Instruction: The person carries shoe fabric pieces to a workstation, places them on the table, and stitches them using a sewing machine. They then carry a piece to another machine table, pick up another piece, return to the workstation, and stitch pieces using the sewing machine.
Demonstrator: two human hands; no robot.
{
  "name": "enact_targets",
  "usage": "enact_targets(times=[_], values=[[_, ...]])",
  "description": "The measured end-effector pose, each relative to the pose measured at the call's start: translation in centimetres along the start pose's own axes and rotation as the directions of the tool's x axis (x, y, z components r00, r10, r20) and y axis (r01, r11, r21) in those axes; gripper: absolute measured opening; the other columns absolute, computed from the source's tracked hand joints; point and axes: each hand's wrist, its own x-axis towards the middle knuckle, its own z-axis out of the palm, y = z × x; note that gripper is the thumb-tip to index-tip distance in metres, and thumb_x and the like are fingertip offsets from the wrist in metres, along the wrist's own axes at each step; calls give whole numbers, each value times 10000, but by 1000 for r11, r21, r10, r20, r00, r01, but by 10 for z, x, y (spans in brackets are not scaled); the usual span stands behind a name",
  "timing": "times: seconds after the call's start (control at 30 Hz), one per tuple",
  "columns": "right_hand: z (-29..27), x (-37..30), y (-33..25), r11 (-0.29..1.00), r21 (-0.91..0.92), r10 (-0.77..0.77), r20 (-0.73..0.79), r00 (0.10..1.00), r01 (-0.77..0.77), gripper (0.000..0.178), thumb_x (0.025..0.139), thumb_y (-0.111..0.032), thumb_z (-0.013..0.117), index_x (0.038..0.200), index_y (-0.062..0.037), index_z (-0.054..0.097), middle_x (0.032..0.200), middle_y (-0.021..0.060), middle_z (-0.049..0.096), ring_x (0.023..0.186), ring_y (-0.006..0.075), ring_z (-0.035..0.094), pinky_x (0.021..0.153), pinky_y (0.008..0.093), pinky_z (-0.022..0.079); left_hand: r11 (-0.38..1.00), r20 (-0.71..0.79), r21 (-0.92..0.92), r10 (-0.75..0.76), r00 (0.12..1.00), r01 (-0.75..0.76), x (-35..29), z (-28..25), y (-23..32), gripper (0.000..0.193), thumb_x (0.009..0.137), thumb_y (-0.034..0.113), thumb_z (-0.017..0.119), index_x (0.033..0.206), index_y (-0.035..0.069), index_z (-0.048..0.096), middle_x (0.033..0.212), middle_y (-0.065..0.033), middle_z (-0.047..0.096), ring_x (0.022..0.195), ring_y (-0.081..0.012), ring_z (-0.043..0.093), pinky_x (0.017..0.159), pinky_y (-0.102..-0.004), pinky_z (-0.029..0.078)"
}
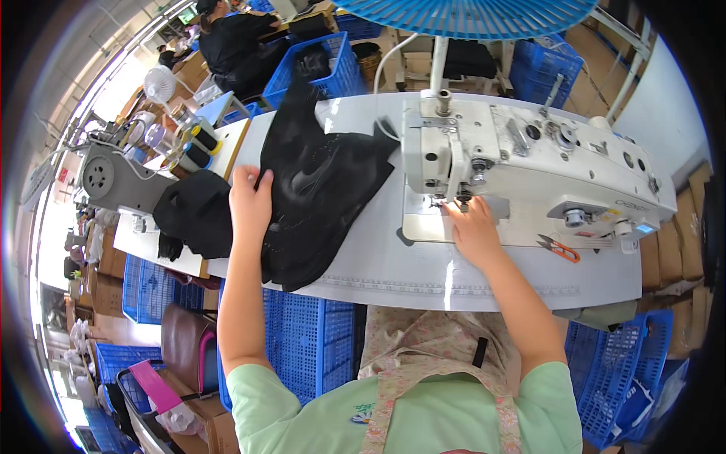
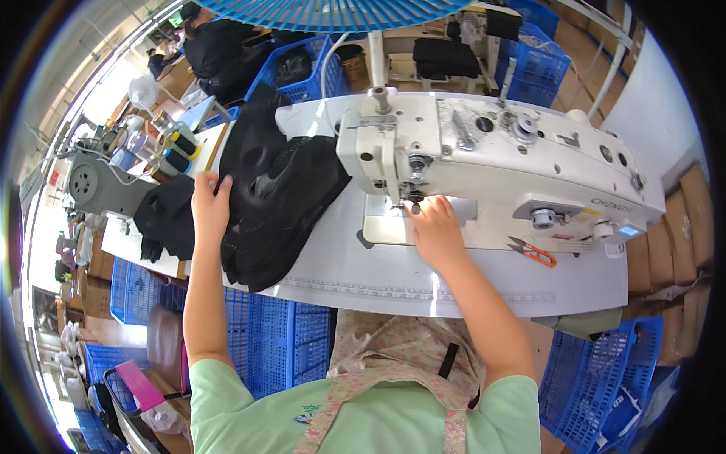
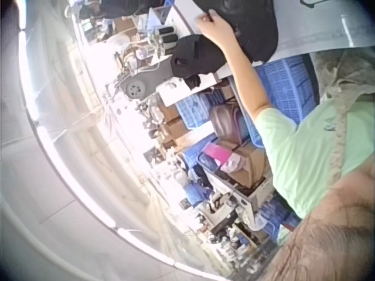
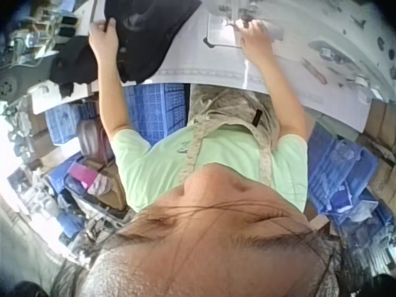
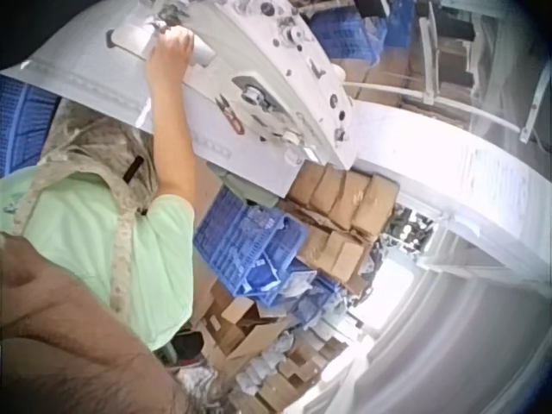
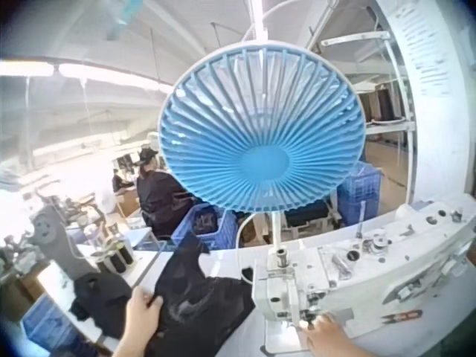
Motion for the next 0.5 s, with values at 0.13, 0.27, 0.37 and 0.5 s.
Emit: enact_targets(times=[0.13,0.27,0.37,0.5], values=[[5,0,4,1000,-14,1,-27,1000,-1,281,797,-70,598,1076,-49,619,1080,141,565,1116,323,496,1066,457,338,777,122,-580,-213,969,244,21,96,13,236,900,153,618,1047,-21,557,888,-133,637,765,-222,620,700,-328,492],[0,4,8,994,77,80,-83,993,-74,138,774,-66,613,901,-11,610,997,158,592,1018,339,536,943,457,410,344,583,-627,-388,714,699,5,187,44,270,950,124,520,1183,4,457,994,-116,602,891,-220,633,644,-381,551],[-5,30,2,986,113,127,-27,992,-123,124,750,-47,618,868,-13,631,897,152,636,931,345,589,882,450,438,190,720,-634,-206,662,749,-11,230,15,306,954,148,515,1208,10,413,1107,-142,564,928,-258,635,689,-403,585],[4,36,28,979,53,182,186,966,-195,186,766,-180,575,736,-53,707,772,181,682,697,358,658,644,475,513,279,721,-619,-166,672,734,-20,247,37,432,920,220,593,1259,21,416,1061,-109,589,864,-211,635,671,-364,557]])
